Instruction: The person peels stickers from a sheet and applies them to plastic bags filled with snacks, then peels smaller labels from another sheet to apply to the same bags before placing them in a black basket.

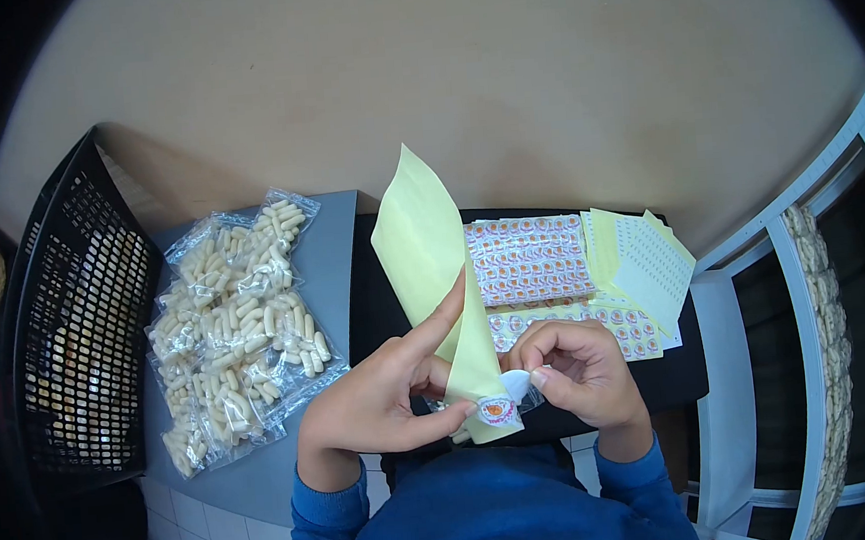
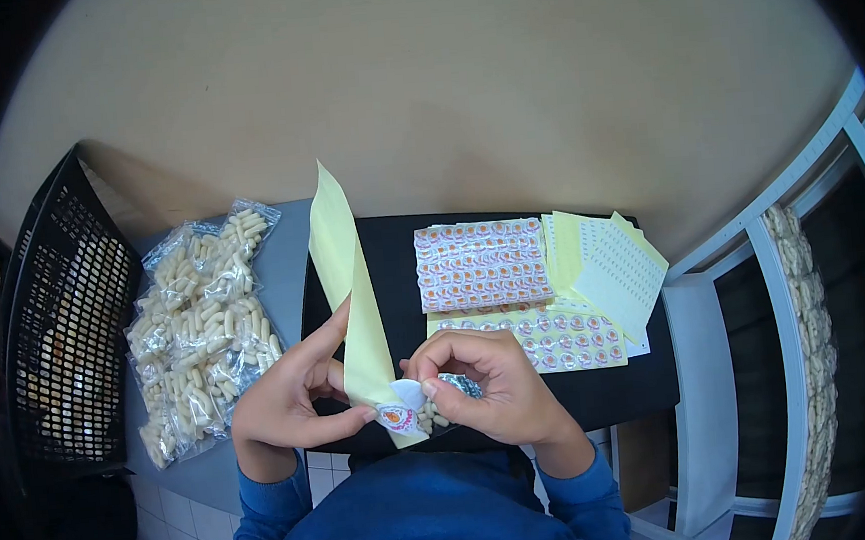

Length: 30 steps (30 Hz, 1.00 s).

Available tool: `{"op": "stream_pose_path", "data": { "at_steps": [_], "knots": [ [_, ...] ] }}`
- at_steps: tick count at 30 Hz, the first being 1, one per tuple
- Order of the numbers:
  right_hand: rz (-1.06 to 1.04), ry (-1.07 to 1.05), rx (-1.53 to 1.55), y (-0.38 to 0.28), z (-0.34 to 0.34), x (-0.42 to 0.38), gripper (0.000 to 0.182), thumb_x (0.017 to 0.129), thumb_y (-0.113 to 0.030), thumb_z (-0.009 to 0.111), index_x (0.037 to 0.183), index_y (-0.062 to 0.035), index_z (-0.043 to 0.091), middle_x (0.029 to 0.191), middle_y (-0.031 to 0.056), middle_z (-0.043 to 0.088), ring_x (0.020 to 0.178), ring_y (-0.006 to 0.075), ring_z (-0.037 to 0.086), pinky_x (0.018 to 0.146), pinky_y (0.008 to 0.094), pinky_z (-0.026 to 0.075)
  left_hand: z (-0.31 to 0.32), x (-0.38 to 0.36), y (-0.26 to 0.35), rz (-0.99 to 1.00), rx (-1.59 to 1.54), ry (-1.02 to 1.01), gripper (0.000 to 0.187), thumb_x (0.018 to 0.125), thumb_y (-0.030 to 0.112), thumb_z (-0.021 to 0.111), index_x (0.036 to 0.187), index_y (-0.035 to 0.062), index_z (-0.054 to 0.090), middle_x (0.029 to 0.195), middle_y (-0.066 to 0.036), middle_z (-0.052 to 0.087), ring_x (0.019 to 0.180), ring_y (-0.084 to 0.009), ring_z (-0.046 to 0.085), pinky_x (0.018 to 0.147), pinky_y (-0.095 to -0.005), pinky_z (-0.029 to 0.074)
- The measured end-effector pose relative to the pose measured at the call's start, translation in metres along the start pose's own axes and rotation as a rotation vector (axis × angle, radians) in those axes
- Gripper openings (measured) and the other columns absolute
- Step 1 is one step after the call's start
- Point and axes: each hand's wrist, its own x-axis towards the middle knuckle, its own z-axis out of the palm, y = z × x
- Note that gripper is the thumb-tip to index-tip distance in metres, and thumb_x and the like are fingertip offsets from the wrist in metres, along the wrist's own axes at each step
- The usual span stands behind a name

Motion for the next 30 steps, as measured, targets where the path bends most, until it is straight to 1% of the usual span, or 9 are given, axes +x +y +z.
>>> {"op": "stream_pose_path", "data": {
  "at_steps": [2,4,5,7,11,16,22,25,30],
  "knots": [
    [-0.001,-0.006,0.026,-0.002,0.001,-0.001,0.006,0.079,-0.004,0.053,0.078,0.0024,0.052,0.083,0.0092,0.057,0.077,0.0108,0.052,0.073,0.0256,0.044,0.0,0.0,0.001,0.021,-0.013,-0.023,0.084,0.075,-0.006,0.05,0.136,0.0021,-0.007,0.081,-0.012,0.061,0.067,-0.0074,0.054,0.059,-0.0209,0.044],
    [-0.001,-0.013,0.051,-0.003,0.002,-0.002,0.006,0.079,-0.004,0.053,0.078,0.0025,0.052,0.083,0.0099,0.056,0.079,0.011,0.052,0.073,0.0257,0.044,0.001,0.0,0.005,-0.004,-0.046,-0.021,0.084,0.075,-0.007,0.05,0.137,0.0026,-0.007,0.092,-0.012,0.059,0.071,-0.0077,0.054,0.06,-0.0214,0.044],
    [-0.003,-0.028,0.064,-0.003,0.001,-0.003,0.007,0.08,-0.004,0.053,0.078,0.0027,0.052,0.084,0.0104,0.056,0.08,0.0112,0.052,0.073,0.0258,0.044,0.001,0.0,0.006,-0.004,-0.046,-0.021,0.084,0.075,-0.007,0.05,0.137,0.0026,-0.007,0.092,-0.012,0.059,0.071,-0.0077,0.054,0.06,-0.0214,0.044],
    [-0.005,-0.042,0.078,-0.005,0.002,-0.004,0.007,0.08,-0.004,0.052,0.079,0.0029,0.052,0.085,0.011,0.056,0.081,0.0114,0.051,0.073,0.0259,0.044,0.001,0.0,0.008,-0.011,-0.138,-0.073,0.084,0.076,-0.007,0.05,0.137,0.003,-0.008,0.098,-0.012,0.057,0.074,-0.0083,0.054,0.063,-0.022,0.045],
    [0.019,-0.044,0.134,-0.006,0.002,-0.006,0.008,0.081,-0.004,0.051,0.079,0.003,0.051,0.086,0.0114,0.056,0.08,0.0116,0.051,0.073,0.0263,0.044,0.002,0.0,0.009,0.001,-0.169,-0.077,0.084,0.076,-0.007,0.049,0.137,0.0036,-0.008,0.093,-0.012,0.059,0.075,-0.0093,0.055,0.067,-0.0232,0.045],
    [0.038,-0.051,0.238,-0.005,0.004,-0.007,0.008,0.082,-0.004,0.051,0.08,0.003,0.05,0.089,0.0122,0.056,0.08,0.0114,0.051,0.073,0.0259,0.044,0.0,-0.002,0.004,0.008,-0.113,-0.106,0.085,0.076,-0.006,0.05,0.137,0.0047,-0.008,0.085,-0.011,0.061,0.078,-0.0113,0.057,0.071,-0.0245,0.045],
    [0.055,-0.083,0.243,-0.006,0.003,-0.009,0.007,0.082,-0.004,0.05,0.08,0.0025,0.049,0.092,0.0134,0.056,0.083,0.011,0.051,0.074,0.0252,0.043,0.001,-0.002,0.008,-0.028,-0.184,-0.103,0.086,0.076,-0.008,0.051,0.137,0.0043,-0.008,0.095,-0.012,0.058,0.08,-0.0108,0.056,0.071,-0.0236,0.045],
    [0.036,-0.096,0.226,-0.005,0.003,-0.01,0.006,0.083,-0.004,0.05,0.08,0.0021,0.048,0.092,0.0136,0.057,0.083,0.011,0.052,0.074,0.0253,0.043,0.0,-0.003,0.007,0.004,-0.176,-0.133,0.086,0.075,-0.008,0.05,0.137,0.004,-0.008,0.1,-0.012,0.056,0.082,-0.0106,0.056,0.071,-0.0231,0.045],
    [0.058,-0.078,0.213,-0.005,0.001,-0.011,0.006,0.082,-0.004,0.049,0.079,0.0016,0.048,0.091,0.0115,0.056,0.082,0.0091,0.05,0.073,0.024,0.043,-0.002,-0.003,0.008,-0.023,-0.177,-0.129,0.087,0.075,-0.008,0.05,0.136,0.0052,-0.011,0.091,-0.011,0.059,0.079,-0.0105,0.057,0.07,-0.0227,0.045]
  ]
}}
